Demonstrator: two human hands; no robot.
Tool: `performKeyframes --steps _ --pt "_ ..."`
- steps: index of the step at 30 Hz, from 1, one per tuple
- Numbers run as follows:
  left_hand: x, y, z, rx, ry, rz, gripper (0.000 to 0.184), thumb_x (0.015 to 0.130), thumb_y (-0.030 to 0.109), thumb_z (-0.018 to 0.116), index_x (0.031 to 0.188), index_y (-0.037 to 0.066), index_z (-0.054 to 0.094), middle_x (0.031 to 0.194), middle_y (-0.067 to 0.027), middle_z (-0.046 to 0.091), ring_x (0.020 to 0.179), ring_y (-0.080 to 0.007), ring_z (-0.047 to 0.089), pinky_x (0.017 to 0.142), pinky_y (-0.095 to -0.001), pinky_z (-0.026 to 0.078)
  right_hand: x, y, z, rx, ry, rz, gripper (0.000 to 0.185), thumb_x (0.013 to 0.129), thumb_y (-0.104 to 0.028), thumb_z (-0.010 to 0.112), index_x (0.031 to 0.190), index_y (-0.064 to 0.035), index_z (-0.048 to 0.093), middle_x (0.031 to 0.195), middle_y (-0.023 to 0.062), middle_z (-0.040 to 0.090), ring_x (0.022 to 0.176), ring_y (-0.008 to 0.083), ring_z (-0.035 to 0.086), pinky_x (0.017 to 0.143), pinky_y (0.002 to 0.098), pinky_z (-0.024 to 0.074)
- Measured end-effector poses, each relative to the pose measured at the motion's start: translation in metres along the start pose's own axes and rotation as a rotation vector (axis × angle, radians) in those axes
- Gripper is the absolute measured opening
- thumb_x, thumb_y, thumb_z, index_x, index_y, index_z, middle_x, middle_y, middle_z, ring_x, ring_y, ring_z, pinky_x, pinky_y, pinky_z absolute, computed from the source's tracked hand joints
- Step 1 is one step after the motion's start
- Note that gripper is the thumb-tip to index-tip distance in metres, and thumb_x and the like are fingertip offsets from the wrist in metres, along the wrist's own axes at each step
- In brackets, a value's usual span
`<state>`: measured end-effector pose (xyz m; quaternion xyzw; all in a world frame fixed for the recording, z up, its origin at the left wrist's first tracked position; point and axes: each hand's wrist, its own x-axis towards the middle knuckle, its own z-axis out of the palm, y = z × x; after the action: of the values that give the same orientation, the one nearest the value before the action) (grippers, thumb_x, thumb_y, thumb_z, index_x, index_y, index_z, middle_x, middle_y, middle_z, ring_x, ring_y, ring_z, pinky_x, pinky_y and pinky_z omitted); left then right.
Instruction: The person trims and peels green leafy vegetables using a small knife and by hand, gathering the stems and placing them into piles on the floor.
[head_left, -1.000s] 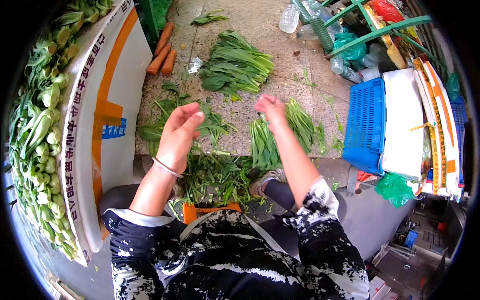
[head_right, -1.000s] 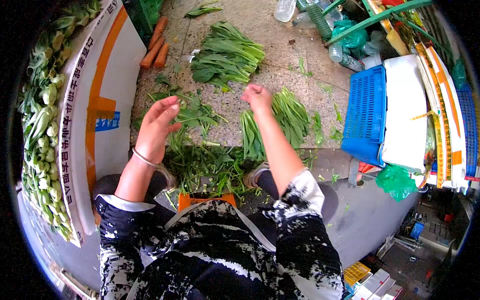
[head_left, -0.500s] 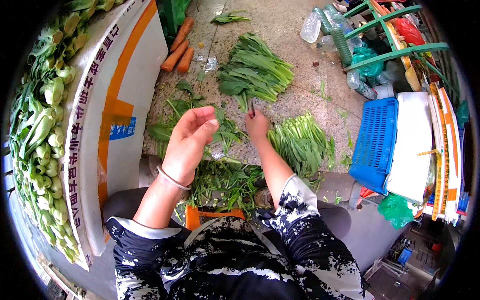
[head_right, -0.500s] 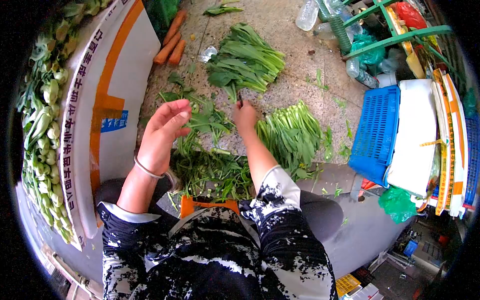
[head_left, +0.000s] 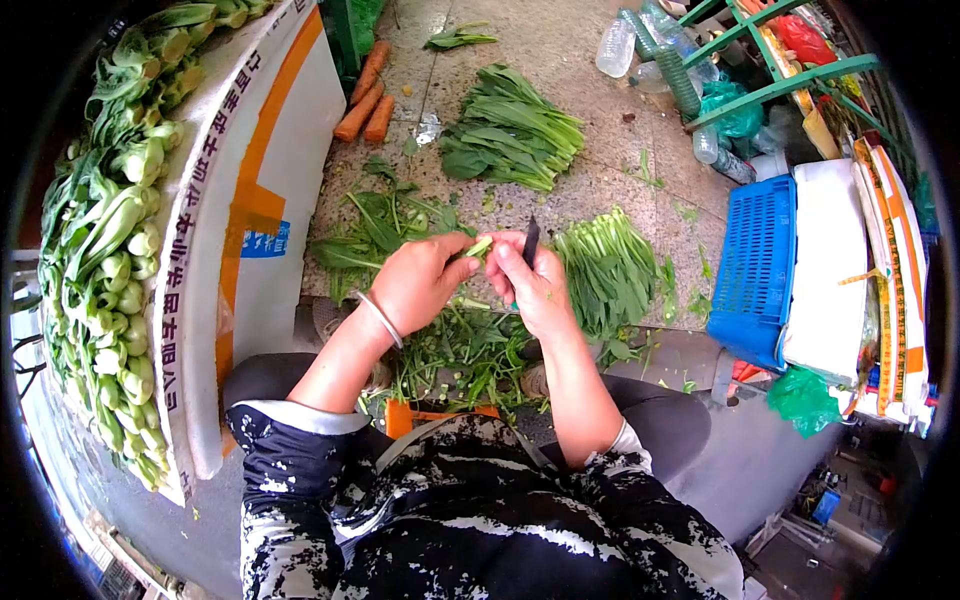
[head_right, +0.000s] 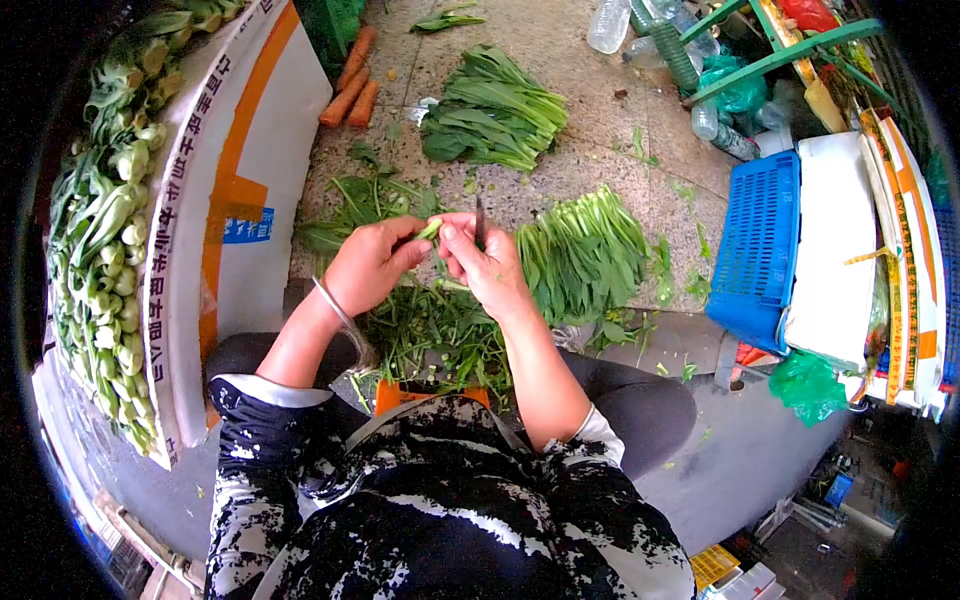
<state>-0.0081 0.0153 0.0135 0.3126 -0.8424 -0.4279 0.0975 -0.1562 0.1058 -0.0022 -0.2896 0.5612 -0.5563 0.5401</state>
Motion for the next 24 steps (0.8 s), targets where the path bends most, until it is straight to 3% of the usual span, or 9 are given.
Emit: performKeyframes --steps 2,4,8,15,17,18,19,21,24 --pt "0.001 -0.007 0.004 -0.208 0.057 -0.004 0.021 0.086 0.016 0.055 0.099 0.000 0.057 0.069 -0.0107 0.058 0.061 -0.0145 0.054 0.057 -0.0299 0.044 -0.003 -0.002 0.002 0.089 -0.069 -0.021 0.034 0.089 -0.033 0.053 0.107 -0.0047 0.057 0.071 -0.0019 0.051 0.054 0.0036 0.040 0.046 0.0157 0.0304" --pt "0.001 -0.007 0.001 -0.193 0.063 0.015 0.020 0.087 0.016 0.055 0.097 0.000 0.057 0.069 -0.0108 0.058 0.062 -0.0153 0.054 0.058 -0.0301 0.045 -0.005 -0.003 0.001 0.174 -0.182 -0.013 0.043 0.092 -0.036 0.047 0.122 -0.0055 0.049 0.073 -0.0023 0.048 0.057 0.0025 0.034 0.048 0.0154 0.0278" --pt "0.002 -0.006 -0.001 -0.229 0.017 -0.008 0.020 0.086 0.016 0.056 0.096 0.000 0.058 0.072 -0.0144 0.059 0.064 -0.0212 0.057 0.061 -0.0323 0.045 -0.006 -0.001 0.006 0.130 -0.166 -0.011 0.045 0.092 -0.030 0.048 0.130 -0.0064 0.043 0.073 -0.0047 0.044 0.058 0.0021 0.033 0.049 0.0157 0.0271" --pt "0.002 -0.008 -0.003 -0.088 0.065 0.015 0.021 0.083 0.017 0.057 0.093 -0.001 0.058 0.078 -0.0181 0.060 0.070 -0.0298 0.059 0.064 -0.0346 0.045 0.006 0.013 0.002 -0.031 -0.140 0.017 0.039 0.091 -0.027 0.052 0.126 -0.0088 0.049 0.069 -0.0070 0.042 0.057 0.0011 0.035 0.048 0.0159 0.0279" --pt "0.002 -0.003 -0.006 -0.161 0.093 -0.020 0.019 0.081 0.018 0.056 0.086 0.000 0.056 0.075 -0.0202 0.058 0.072 -0.0374 0.056 0.063 -0.0419 0.043 0.020 0.039 -0.012 0.100 -0.141 0.098 0.036 0.091 -0.024 0.052 0.124 -0.0098 0.051 0.067 -0.0077 0.040 0.054 0.0012 0.035 0.046 0.0162 0.0263" --pt "0.001 -0.005 -0.007 -0.143 0.086 -0.058 0.020 0.083 0.017 0.059 0.092 -0.001 0.057 0.074 -0.0161 0.057 0.065 -0.0254 0.056 0.061 -0.0327 0.043 0.030 0.058 -0.022 0.158 -0.060 0.156 0.041 0.088 -0.030 0.056 0.122 -0.0092 0.050 0.068 -0.0059 0.045 0.050 0.0021 0.039 0.043 0.0157 0.0252" --pt "0.002 -0.003 -0.007 -0.142 0.087 -0.046 0.020 0.083 0.017 0.059 0.092 -0.001 0.057 0.074 -0.0161 0.057 0.065 -0.0254 0.056 0.061 -0.0327 0.043 0.040 0.062 -0.028 0.154 -0.056 0.146 0.041 0.088 -0.030 0.056 0.122 -0.0092 0.050 0.068 -0.0059 0.045 0.050 0.0021 0.039 0.043 0.0157 0.0252" --pt "0.001 0.002 -0.008 -0.111 0.135 -0.087 0.020 0.082 0.017 0.060 0.090 -0.001 0.057 0.072 -0.0148 0.056 0.062 -0.0229 0.054 0.059 -0.0318 0.043 0.062 0.074 -0.043 0.438 0.351 0.384 0.045 0.083 -0.039 0.061 0.115 -0.0089 0.049 0.069 -0.0022 0.051 0.049 0.0044 0.044 0.040 0.0164 0.0269" --pt "0.001 0.001 -0.003 -0.087 0.180 -0.064 0.022 0.078 0.018 0.063 0.091 0.000 0.058 0.076 -0.0161 0.058 0.064 -0.0264 0.055 0.059 -0.0330 0.043 0.118 0.103 -0.090 0.421 0.563 0.302 0.044 0.081 -0.044 0.059 0.108 -0.0123 0.044 0.081 0.0046 0.055 0.050 0.0112 0.050 0.037 0.0203 0.0322"
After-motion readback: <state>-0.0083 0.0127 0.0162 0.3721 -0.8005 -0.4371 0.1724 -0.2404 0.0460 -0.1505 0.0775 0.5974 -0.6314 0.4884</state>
